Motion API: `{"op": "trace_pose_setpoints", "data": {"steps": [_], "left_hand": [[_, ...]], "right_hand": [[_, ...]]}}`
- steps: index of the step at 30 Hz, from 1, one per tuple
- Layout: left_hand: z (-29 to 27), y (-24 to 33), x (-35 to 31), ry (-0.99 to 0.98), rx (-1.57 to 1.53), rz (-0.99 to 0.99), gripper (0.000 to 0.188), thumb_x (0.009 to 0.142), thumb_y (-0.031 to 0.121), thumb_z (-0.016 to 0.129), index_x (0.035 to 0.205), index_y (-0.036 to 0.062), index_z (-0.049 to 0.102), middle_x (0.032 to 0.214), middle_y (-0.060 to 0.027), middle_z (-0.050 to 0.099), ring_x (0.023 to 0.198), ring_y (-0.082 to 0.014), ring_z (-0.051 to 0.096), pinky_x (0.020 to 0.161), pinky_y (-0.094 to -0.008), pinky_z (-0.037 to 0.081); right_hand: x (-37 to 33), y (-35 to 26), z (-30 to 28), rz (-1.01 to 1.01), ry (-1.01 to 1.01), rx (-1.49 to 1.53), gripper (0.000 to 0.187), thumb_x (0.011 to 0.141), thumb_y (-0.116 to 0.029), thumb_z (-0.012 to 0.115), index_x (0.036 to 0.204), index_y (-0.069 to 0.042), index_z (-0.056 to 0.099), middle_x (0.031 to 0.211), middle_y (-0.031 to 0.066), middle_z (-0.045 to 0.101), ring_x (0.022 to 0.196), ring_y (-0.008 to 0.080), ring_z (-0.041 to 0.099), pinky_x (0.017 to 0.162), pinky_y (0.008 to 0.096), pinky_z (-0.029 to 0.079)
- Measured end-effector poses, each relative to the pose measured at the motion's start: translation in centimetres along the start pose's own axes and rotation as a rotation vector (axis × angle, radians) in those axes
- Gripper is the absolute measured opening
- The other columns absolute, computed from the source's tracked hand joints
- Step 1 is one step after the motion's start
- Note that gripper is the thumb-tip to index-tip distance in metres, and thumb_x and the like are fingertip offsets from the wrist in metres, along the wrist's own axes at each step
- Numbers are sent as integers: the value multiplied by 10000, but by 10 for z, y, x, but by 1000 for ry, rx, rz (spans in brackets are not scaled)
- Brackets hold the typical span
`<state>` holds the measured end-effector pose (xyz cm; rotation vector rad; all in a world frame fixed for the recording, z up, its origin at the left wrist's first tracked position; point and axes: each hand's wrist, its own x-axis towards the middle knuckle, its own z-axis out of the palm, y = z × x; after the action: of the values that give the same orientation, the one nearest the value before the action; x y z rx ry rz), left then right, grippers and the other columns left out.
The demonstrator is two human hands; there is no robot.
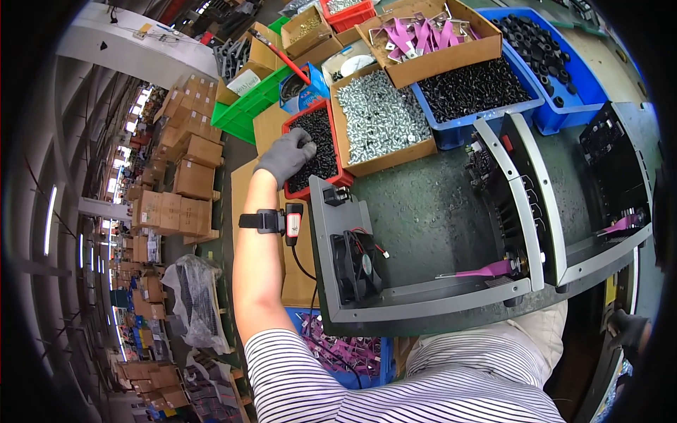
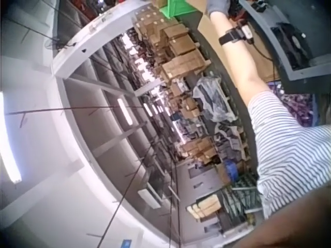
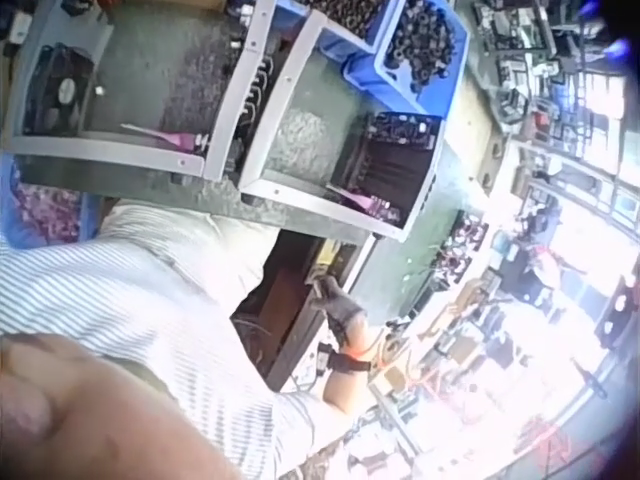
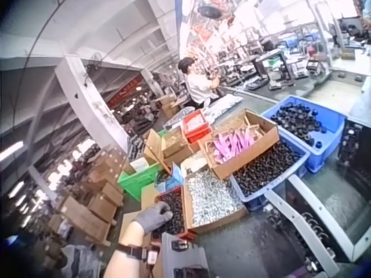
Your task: Assembling the outer casing and internal fans of power supply units using a pneumatic screwdriver.
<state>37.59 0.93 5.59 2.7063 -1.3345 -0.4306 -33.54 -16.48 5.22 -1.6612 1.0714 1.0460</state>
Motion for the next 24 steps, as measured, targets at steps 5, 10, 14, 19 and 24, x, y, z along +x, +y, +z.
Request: {"op": "trace_pose_setpoints", "data": {"steps": [5,10,14,19,24], "left_hand": [[-1,-5,6,-23,-299,-176,269,872,200,534,1104,75,584,902,-90,620,693,-172,602,639,-302,490],[0,-27,11,6,-1212,-266,239,860,102,506,1091,54,548,736,-24,534,525,-89,482,426,-175,428],[-7,-40,7,-117,-1426,-338,227,878,110,496,1093,59,549,763,-22,537,530,-95,487,415,-189,427],[-11,-39,-1,-147,-1778,-296,284,901,103,485,1174,36,521,832,-38,585,607,-95,503,481,-171,436],[-14,-24,-20,-92,-1896,-207,325,911,148,520,1214,28,510,858,-33,594,603,-57,439,477,-151,395]], "right_hand": [[-1,-17,-10,55,-59,-64,540,773,-21,611,1283,-70,441,1126,55,537,1040,172,463,891,254,364],[-7,-21,-6,29,-38,-55,516,756,-25,616,1246,-59,458,1089,54,544,1013,173,479,878,264,375],[-14,-21,0,13,-14,-41,498,742,-29,620,1217,-50,472,1059,52,549,991,175,492,868,271,385],[-24,-22,9,1,28,-22,475,725,-33,624,1180,-39,490,1023,51,556,964,176,508,855,280,397],[-38,-21,19,-18,81,-7,453,708,-38,629,1144,-27,508,986,49,562,936,178,524,842,290,409]]}}
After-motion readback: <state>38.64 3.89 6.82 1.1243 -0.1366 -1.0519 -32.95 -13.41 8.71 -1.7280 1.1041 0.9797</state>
